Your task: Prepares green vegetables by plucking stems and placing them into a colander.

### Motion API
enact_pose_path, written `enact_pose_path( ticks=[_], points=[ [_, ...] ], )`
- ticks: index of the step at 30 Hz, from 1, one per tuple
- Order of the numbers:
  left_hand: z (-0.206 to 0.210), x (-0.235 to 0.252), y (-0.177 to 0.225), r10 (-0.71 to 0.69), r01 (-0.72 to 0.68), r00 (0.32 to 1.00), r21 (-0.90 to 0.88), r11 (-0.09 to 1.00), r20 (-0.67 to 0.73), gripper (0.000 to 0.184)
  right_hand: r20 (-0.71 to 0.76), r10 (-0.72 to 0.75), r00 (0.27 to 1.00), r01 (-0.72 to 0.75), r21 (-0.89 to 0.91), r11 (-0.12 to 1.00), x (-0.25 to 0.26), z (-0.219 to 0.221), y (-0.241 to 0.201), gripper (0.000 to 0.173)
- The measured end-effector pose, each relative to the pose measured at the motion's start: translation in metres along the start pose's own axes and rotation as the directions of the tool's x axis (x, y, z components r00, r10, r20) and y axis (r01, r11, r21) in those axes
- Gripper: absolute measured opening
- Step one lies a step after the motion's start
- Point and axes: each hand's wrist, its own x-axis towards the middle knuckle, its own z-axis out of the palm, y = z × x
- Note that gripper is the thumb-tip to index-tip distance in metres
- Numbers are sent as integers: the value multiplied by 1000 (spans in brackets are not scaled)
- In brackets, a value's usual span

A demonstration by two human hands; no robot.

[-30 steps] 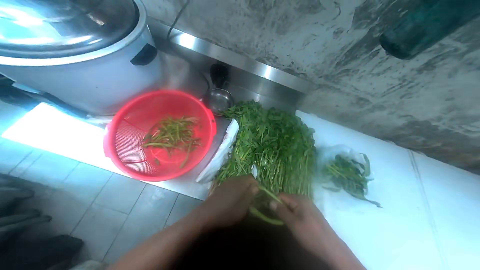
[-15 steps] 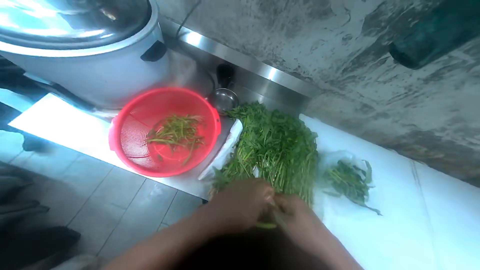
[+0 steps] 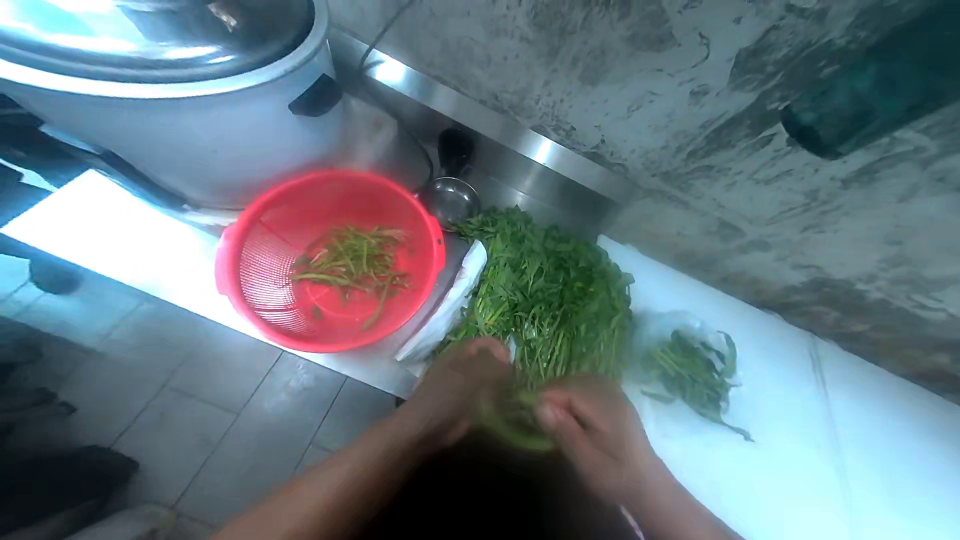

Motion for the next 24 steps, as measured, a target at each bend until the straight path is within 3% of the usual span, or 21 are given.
enact_pose_path(
  ticks=[1, 2, 3, 4, 5, 6, 8, 9, 11, 14, 18, 24],
  points=[
    [1, 5, 1, -59, 28, 990, -230, 973, -128, 24, -40, -116, 992, 116, 6, 993, 6, 2, -7, 31],
    [-5, 12, 0, -79, -7, 971, -357, 934, -227, 27, -75, -125, 989, 127, 19, 992, 12, 3, -13, 31],
    [-15, 15, -2, -46, -64, 961, -380, 923, -274, 28, -107, -12, 994, 17, 46, 999, 16, 3, -16, 30],
    [-26, 16, -6, 20, -113, 964, -342, 933, -265, 30, -133, 199, 971, -183, 123, 975, 21, 3, -16, 28],
    [-35, 13, -10, 89, -150, 971, -277, 949, -223, 30, -126, 446, 886, -405, 261, 877, 29, 1, -14, 23],
    [-41, 9, -15, 142, -175, 977, -213, 961, -161, 28, -76, 653, 754, -566, 431, 703, 39, -1, -8, 22],
    [-49, -2, -23, 225, -227, 973, -49, 973, -48, 27, 85, 843, 531, -665, 659, 352, 58, -5, 3, 28],
    [-50, -6, -23, 248, -248, 969, 29, 968, -17, 26, 161, 864, 477, -641, 737, 216, 64, -5, 9, 34],
    [-46, -12, -23, 251, -245, 968, 157, 957, -14, 24, 243, 836, 492, -536, 841, 72, 71, -4, 18, 50],
    [-40, -12, -30, 196, -170, 978, 285, 943, -66, 27, 206, 809, 550, -398, 917, 37, 76, -2, 22, 62],
    [-39, -11, -35, 198, -168, 977, 300, 939, -74, 26, 113, 805, 582, -316, 944, 96, 76, -5, 21, 30],
    [-37, -16, -15, 363, -293, 928, 440, 849, -82, 25, 94, 703, 705, -332, 920, 210, 68, -2, 22, 25]
  ],
)
